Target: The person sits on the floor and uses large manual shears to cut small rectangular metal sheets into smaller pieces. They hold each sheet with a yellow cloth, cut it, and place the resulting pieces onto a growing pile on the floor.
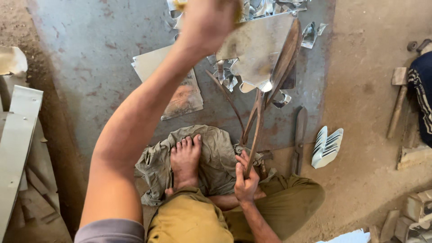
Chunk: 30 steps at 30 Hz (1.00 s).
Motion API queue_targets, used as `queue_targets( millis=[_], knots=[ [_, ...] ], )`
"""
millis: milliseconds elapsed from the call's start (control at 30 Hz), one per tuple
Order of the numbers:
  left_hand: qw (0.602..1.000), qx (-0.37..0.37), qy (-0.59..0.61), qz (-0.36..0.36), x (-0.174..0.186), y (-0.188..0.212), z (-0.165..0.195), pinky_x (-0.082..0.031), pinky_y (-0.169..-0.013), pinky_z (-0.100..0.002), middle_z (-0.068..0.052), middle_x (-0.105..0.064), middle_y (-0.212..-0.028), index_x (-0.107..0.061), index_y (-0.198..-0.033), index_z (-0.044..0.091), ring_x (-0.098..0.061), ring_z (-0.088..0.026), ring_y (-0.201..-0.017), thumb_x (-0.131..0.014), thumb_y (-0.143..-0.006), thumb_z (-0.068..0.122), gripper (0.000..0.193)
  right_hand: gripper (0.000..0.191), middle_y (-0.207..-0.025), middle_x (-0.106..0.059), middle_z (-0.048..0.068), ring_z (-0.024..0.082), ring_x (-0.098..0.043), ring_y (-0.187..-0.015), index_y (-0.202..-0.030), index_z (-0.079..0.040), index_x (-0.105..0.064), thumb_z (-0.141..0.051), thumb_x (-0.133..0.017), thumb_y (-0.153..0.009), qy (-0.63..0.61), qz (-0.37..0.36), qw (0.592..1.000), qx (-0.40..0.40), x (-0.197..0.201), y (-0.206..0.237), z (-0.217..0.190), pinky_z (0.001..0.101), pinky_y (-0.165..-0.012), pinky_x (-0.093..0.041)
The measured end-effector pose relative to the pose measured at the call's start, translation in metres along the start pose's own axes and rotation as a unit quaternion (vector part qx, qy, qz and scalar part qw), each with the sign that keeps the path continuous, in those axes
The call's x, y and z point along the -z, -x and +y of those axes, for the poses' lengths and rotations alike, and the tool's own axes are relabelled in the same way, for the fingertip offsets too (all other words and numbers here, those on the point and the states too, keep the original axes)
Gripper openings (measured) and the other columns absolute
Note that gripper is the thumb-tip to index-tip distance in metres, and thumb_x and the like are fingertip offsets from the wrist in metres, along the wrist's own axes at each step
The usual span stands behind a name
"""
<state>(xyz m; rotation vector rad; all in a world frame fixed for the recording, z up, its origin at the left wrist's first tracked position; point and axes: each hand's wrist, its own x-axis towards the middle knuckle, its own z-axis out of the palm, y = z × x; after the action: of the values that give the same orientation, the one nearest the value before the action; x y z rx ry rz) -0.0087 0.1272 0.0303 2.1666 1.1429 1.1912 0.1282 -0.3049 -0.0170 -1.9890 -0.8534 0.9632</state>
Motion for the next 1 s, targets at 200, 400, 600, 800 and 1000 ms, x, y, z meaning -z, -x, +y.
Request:
queue_targets(
  millis=[200,400,600,800,1000],
  knots=[
    [0.990,0.013,0.079,-0.119,-0.027,-0.007,0.030,-0.046,-0.054,-0.053,-0.021,-0.059,-0.060,-0.063,-0.095,0.004,-0.060,-0.044,-0.057,-0.057,-0.110,0.037,0.037,0.039,-0.154,-0.057,0.016,0.029,-0.052,-0.138,-0.134,-0.003,-0.065,-0.022,-0.049,-0.104,-0.029,-0.095,0.991,-0.090,0.029,0.026,-0.054,0.0381,-0.114,-0.034],
    [0.987,-0.021,0.101,-0.126,-0.034,0.000,0.017,-0.044,-0.048,-0.051,-0.018,-0.055,-0.054,-0.060,-0.094,0.006,-0.057,-0.042,-0.050,-0.055,-0.110,0.035,0.034,0.035,-0.162,-0.046,0.017,0.031,-0.044,-0.147,-0.122,0.002,-0.071,-0.023,-0.059,-0.100,-0.029,-0.049,0.996,-0.071,0.028,0.034,-0.069,0.0463,-0.115,-0.037],
    [0.963,0.126,0.195,-0.140,-0.059,0.041,0.010,-0.052,-0.057,-0.045,-0.012,-0.062,-0.063,-0.059,-0.099,0.008,-0.065,-0.031,-0.054,-0.046,-0.110,0.043,0.039,0.031,-0.158,-0.050,0.017,0.031,-0.043,-0.150,-0.123,0.000,-0.072,-0.020,-0.061,-0.101,0.068,-0.025,0.997,0.001,0.007,0.009,-0.023,0.0449,-0.115,-0.042],
    [0.828,0.497,0.260,0.004,-0.083,0.132,0.099,-0.053,-0.077,-0.046,-0.015,-0.068,-0.089,-0.068,-0.106,0.008,-0.068,-0.034,-0.084,-0.044,-0.109,0.042,0.042,0.034,-0.162,-0.044,0.017,0.034,-0.036,-0.152,-0.129,-0.003,-0.070,-0.022,-0.054,-0.105,0.114,-0.032,0.992,0.038,0.012,0.016,-0.041,0.0465,-0.120,-0.028],
    [0.922,0.208,0.242,-0.218,-0.070,0.061,0.005,-0.049,-0.052,-0.048,-0.017,-0.062,-0.064,-0.053,-0.102,0.007,-0.062,-0.034,-0.053,-0.041,-0.110,0.040,0.036,0.072,-0.133,-0.075,0.005,0.026,-0.053,-0.142,-0.167,-0.007,-0.026,-0.029,-0.056,-0.106,0.159,-0.055,0.986,-0.020,0.037,0.037,-0.083,0.0431,-0.121,-0.029]
  ],
)
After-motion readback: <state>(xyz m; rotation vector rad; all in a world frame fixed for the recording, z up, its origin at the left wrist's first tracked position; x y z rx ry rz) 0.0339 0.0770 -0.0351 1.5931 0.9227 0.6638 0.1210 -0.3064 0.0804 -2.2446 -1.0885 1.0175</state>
